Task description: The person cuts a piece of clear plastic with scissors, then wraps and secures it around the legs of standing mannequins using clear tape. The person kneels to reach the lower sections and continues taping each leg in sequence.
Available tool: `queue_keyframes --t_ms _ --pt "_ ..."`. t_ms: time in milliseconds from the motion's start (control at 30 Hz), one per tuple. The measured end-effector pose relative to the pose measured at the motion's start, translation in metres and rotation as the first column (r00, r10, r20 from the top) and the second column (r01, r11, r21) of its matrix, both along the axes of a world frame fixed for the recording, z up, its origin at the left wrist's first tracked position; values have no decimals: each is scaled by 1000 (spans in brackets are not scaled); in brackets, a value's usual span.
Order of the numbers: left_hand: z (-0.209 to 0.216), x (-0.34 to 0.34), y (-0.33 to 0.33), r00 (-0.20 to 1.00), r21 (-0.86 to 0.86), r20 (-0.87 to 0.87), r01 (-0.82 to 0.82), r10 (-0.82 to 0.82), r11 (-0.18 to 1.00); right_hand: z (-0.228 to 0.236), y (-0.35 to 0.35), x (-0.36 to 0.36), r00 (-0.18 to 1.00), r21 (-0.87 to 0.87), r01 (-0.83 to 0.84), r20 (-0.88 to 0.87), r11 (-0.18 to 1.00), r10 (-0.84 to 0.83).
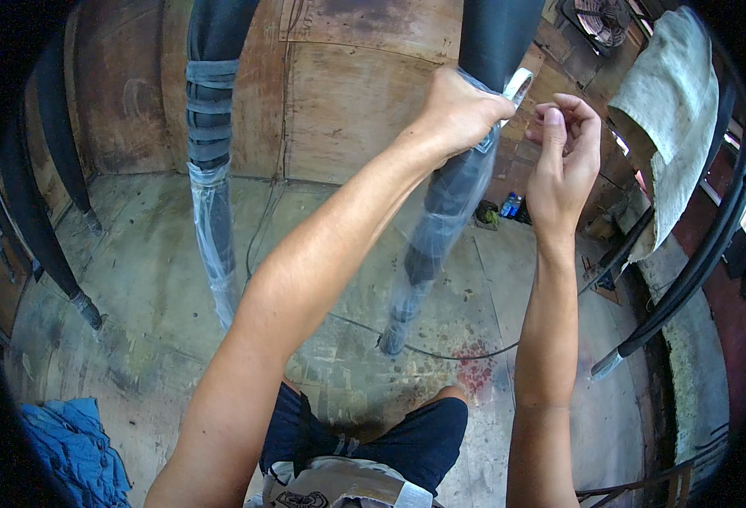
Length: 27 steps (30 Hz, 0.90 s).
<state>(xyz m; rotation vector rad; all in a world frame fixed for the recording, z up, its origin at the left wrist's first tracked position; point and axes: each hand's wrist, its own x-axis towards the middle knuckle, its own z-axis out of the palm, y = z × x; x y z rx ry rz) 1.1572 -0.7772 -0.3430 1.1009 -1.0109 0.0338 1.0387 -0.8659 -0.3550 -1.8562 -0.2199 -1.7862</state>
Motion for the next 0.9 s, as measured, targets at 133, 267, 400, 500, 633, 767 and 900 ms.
queue_keyframes --t_ms 133,267,400,500,633,767,900 --pt "-1 0 3 993 15 -64 102 -101 995 -7 -14 6 921 45 46 -388 998 -25" --pt "-4 1 10 985 6 -38 169 -169 986 -11 -29 13 917 -435 236 -195 869 -347" --pt "-6 5 18 982 36 -18 188 -188 981 -11 -38 5 891 -497 239 -230 834 -392" --pt "-8 10 21 979 27 40 201 -202 979 -9 -36 -12 922 -488 224 -174 843 -346" --pt "-15 19 19 964 -50 176 211 -200 976 -2 -27 -48 924 -277 -40 -376 960 -71" --pt "-21 32 13 958 -46 245 166 -150 985 14 -17 -67 847 -298 -185 -532 936 -2" --pt "-23 39 7 909 -106 141 407 -391 907 35 -3 -63 814 -448 -108 -552 888 -180"
